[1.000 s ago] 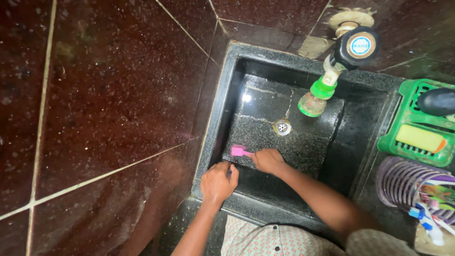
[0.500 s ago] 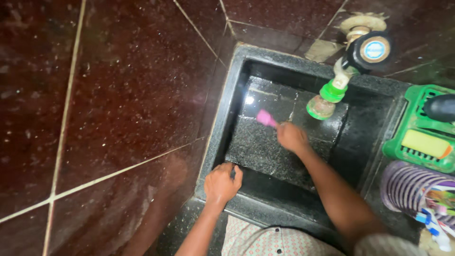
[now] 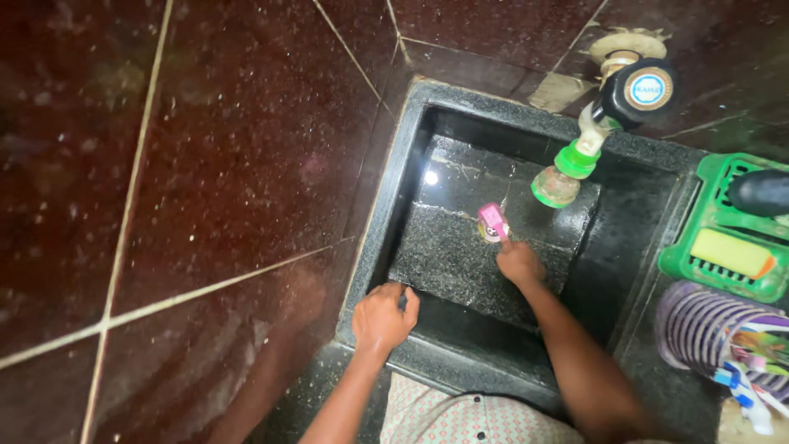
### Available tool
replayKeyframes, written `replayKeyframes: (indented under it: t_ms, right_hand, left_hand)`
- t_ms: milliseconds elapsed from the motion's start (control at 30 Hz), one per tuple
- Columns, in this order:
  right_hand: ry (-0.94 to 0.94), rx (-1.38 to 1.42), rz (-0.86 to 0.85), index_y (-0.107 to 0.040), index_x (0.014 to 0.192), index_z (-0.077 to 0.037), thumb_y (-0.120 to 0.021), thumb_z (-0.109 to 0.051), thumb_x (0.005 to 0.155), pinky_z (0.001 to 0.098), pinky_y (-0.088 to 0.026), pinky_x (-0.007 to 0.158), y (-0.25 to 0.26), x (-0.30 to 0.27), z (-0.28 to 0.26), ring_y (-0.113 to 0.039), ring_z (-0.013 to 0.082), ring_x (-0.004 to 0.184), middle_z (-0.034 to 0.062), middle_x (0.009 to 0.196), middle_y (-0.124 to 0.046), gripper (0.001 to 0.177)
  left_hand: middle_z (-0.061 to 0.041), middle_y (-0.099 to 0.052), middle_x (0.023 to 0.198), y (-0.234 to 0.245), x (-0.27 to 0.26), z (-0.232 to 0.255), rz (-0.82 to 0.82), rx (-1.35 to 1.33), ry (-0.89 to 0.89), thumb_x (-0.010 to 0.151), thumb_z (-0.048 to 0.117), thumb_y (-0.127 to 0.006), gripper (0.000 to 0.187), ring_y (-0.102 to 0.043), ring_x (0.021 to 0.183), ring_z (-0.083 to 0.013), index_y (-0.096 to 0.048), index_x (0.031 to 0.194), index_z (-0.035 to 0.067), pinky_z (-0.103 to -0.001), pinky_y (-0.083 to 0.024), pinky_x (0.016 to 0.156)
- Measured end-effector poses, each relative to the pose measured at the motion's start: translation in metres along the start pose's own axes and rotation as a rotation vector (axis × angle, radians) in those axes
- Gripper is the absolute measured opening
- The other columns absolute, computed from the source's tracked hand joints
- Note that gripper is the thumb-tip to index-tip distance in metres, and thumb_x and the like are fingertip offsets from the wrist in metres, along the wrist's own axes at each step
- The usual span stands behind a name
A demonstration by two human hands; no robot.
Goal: The person scrubs a dark granite sink with a pink brush, focusing on the basin and drain area. They rinse the brush under running water and continue scrubbing the sink surfaces.
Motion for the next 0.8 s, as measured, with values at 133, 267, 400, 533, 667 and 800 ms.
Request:
replayKeyframes:
  t_ms: [133, 267, 400, 533, 667, 800]
  right_hand:
    - [0.290, 0.054, 0.056, -0.077, 0.103, -0.011, -0.054, -0.029, 0.086, 0.0552, -0.057, 0.082, 0.001, -0.030, -0.034, -0.072, 0.0449, 0.093, 0.0226, 0.100, -0.074, 0.034]
    - [0.478, -0.142, -0.042, -0.076, 0.092, -0.006, -0.044, -0.041, 0.106, 0.0556, -0.056, 0.081, -0.027, -0.037, -0.104, -0.071, 0.0444, 0.088, 0.0232, 0.091, -0.074, 0.049]
    - [0.553, -0.225, -0.040, -0.075, 0.098, -0.008, -0.047, -0.037, 0.101, 0.0560, -0.056, 0.081, -0.040, -0.013, -0.121, -0.072, 0.0430, 0.088, 0.0222, 0.094, -0.073, 0.042]
    - [0.405, -0.272, -0.170, -0.070, 0.115, -0.017, -0.041, -0.036, 0.103, 0.0578, -0.055, 0.086, -0.030, 0.003, -0.057, -0.072, 0.0412, 0.099, 0.0172, 0.106, -0.073, 0.037]
    - [0.253, -0.272, -0.118, -0.072, 0.118, -0.022, -0.046, -0.036, 0.097, 0.0560, -0.054, 0.091, 0.010, -0.001, 0.006, -0.069, 0.0434, 0.105, 0.0188, 0.114, -0.072, 0.037]
    - [0.255, -0.206, -0.144, -0.077, 0.106, -0.016, -0.040, -0.050, 0.107, 0.0535, -0.056, 0.093, 0.008, -0.039, 0.001, -0.072, 0.0423, 0.103, 0.0204, 0.108, -0.075, 0.051]
  left_hand:
    - [-0.018, -0.072, 0.080, 0.002, -0.003, 0.001, -0.024, 0.010, 0.031, 0.087, 0.030, -0.066, 0.026, -0.070, 0.075, -0.0399, -0.070, 0.077, 0.007, -0.053, -0.055, 0.067]
    - [-0.018, -0.072, 0.081, 0.002, -0.004, 0.001, -0.027, 0.023, 0.035, 0.087, 0.030, -0.065, 0.026, -0.069, 0.075, -0.0406, -0.071, 0.077, 0.006, -0.054, -0.055, 0.067]
    - [-0.018, -0.072, 0.081, 0.000, -0.004, 0.001, -0.028, 0.033, 0.032, 0.088, 0.030, -0.064, 0.027, -0.069, 0.075, -0.0406, -0.070, 0.077, 0.006, -0.054, -0.055, 0.067]
    - [-0.019, -0.072, 0.080, 0.001, -0.003, -0.001, -0.018, 0.016, 0.040, 0.088, 0.031, -0.065, 0.027, -0.069, 0.074, -0.0404, -0.070, 0.077, 0.006, -0.053, -0.055, 0.067]
    - [-0.018, -0.072, 0.080, 0.001, -0.001, -0.001, -0.025, 0.035, 0.026, 0.087, 0.031, -0.065, 0.028, -0.070, 0.074, -0.0401, -0.070, 0.076, 0.006, -0.053, -0.055, 0.066]
    - [-0.018, -0.072, 0.080, 0.001, -0.003, 0.001, -0.031, 0.033, 0.024, 0.087, 0.031, -0.065, 0.028, -0.070, 0.074, -0.0400, -0.070, 0.076, 0.006, -0.053, -0.055, 0.067]
Point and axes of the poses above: each hand's wrist, its own x-axis towards the middle knuckle, its own y-axis out of the back of the hand, z = x × y, the point moved 4 cm from there along x, towards the middle knuckle
